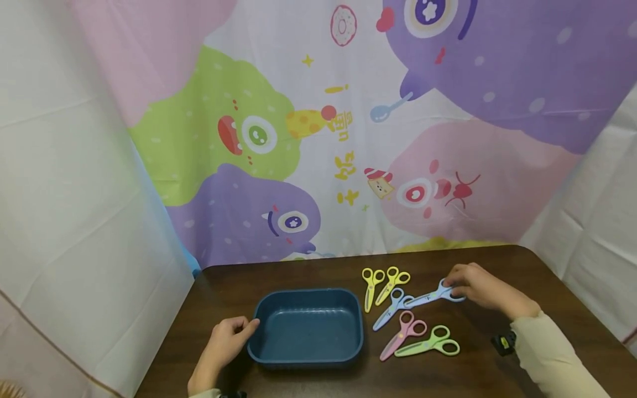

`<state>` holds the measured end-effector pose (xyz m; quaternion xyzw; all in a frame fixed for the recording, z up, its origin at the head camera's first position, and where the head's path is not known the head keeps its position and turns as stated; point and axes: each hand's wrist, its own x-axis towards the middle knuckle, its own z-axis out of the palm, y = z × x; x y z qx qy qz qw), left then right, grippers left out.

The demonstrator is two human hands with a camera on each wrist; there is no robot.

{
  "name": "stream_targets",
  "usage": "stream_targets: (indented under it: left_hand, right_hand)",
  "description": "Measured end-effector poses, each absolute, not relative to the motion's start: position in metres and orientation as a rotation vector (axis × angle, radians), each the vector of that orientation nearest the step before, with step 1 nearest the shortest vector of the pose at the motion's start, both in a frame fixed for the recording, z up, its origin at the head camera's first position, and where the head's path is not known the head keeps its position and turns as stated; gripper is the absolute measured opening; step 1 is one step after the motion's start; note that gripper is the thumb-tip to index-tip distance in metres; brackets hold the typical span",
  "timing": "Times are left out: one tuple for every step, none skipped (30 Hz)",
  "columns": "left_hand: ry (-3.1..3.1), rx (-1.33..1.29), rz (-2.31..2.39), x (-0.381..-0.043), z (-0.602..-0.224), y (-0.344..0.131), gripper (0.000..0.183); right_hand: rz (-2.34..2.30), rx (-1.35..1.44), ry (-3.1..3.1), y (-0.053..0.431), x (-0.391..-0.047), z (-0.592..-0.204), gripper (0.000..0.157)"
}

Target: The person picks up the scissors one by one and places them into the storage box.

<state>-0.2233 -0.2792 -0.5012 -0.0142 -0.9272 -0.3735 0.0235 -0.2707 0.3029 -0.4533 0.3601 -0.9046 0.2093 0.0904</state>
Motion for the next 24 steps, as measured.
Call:
stream_targets:
  left_hand:
    - [-2.872,-0.041,-1.156,-0.223,-0.501,-0.279,0.042]
    - [-2.874,-0.04,-1.157,-0.223,-0.501,-0.279,0.042]
    - [-2.876,-0.038,-1.154,-0.223,-0.501,-0.279,0.042]
    - [-2.877,-0.037,-1.154,-0.223,-0.501,-0.279,0.042]
    - [-2.878,-0.037,-1.153,-0.223,-0.501,-0.279,0.042]
    - [-2.879,-0.035,-1.151,-0.222,-0.502,-0.279,0.042]
    - [-2.879,-0.034,-1.149,-0.222,-0.502,-0.279,0.042]
    - [-2.879,-0.035,-1.149,-0.222,-0.502,-0.279,0.042]
    - [-2.879,-0.036,-1.146,-0.222,-0.502,-0.279,0.042]
    - [-2.88,-0.038,-1.145,-0.222,-0.502,-0.279,0.042]
    - [-2.88,-0.039,-1.144,-0.222,-0.502,-0.279,0.042]
    - [-2.88,-0.04,-1.144,-0.222,-0.502,-0.279,0.042]
    - [-2.879,-0.042,-1.145,-0.222,-0.502,-0.279,0.042]
    - [-2.88,-0.043,-1.147,-0.222,-0.502,-0.279,0.042]
    - [-2.881,-0.044,-1.15,-0.222,-0.502,-0.279,0.042]
    - [-2.882,-0.046,-1.153,-0.222,-0.502,-0.279,0.043]
    - [-2.883,-0.047,-1.158,-0.222,-0.502,-0.28,0.043]
    - [-2.882,-0.047,-1.164,-0.222,-0.502,-0.28,0.043]
    - [-2.882,-0.045,-1.168,-0.222,-0.502,-0.28,0.044]
    - [-2.884,-0.042,-1.172,-0.223,-0.502,-0.279,0.044]
    - [-2.884,-0.041,-1.173,-0.223,-0.501,-0.279,0.044]
    - [-2.885,-0.037,-1.175,-0.223,-0.501,-0.279,0.044]
    - [-2.885,-0.033,-1.176,-0.223,-0.501,-0.279,0.044]
    - [-2.886,-0.03,-1.176,-0.223,-0.501,-0.279,0.044]
  right_hand:
    - [0.634,1.079,-2.684,0.302,-0.271,-0.453,0.014]
    - [0.643,1.089,-2.679,0.301,-0.271,-0.453,0.014]
    - [0.649,1.095,-2.676,0.3,-0.272,-0.453,0.014]
    - [0.648,1.1,-2.67,0.299,-0.273,-0.453,0.015]
    - [0.645,1.103,-2.667,0.298,-0.274,-0.452,0.015]
    - [0.639,1.103,-2.663,0.297,-0.274,-0.452,0.015]
    - [0.636,1.106,-2.661,0.296,-0.275,-0.451,0.016]
    - [0.633,1.104,-2.664,0.295,-0.276,-0.451,0.016]
    - [0.625,1.099,-2.668,0.294,-0.277,-0.45,0.016]
    - [0.619,1.093,-2.675,0.294,-0.277,-0.449,0.017]
    - [0.622,1.086,-2.688,0.293,-0.278,-0.448,0.017]
    - [0.626,1.079,-2.701,0.292,-0.278,-0.448,0.016]
    - [0.63,1.076,-2.711,0.29,-0.278,-0.447,0.016]
    - [0.629,1.069,-2.719,0.289,-0.278,-0.447,0.016]
    - [0.635,1.068,-2.727,0.288,-0.279,-0.446,0.016]
    - [0.641,1.07,-2.73,0.287,-0.279,-0.446,0.015]
    - [0.644,1.074,-2.726,0.285,-0.279,-0.445,0.015]
    - [0.648,1.075,-2.725,0.284,-0.279,-0.444,0.015]
    - [0.653,1.079,-2.719,0.282,-0.28,-0.444,0.015]
    - [0.659,1.082,-2.712,0.28,-0.28,-0.443,0.015]
    - [0.67,1.088,-2.707,0.278,-0.281,-0.442,0.015]
    - [0.675,1.093,-2.7,0.276,-0.281,-0.441,0.016]
    - [0.682,1.097,-2.698,0.273,-0.282,-0.439,0.015]
    - [0.691,1.099,-2.698,0.271,-0.283,-0.438,0.016]
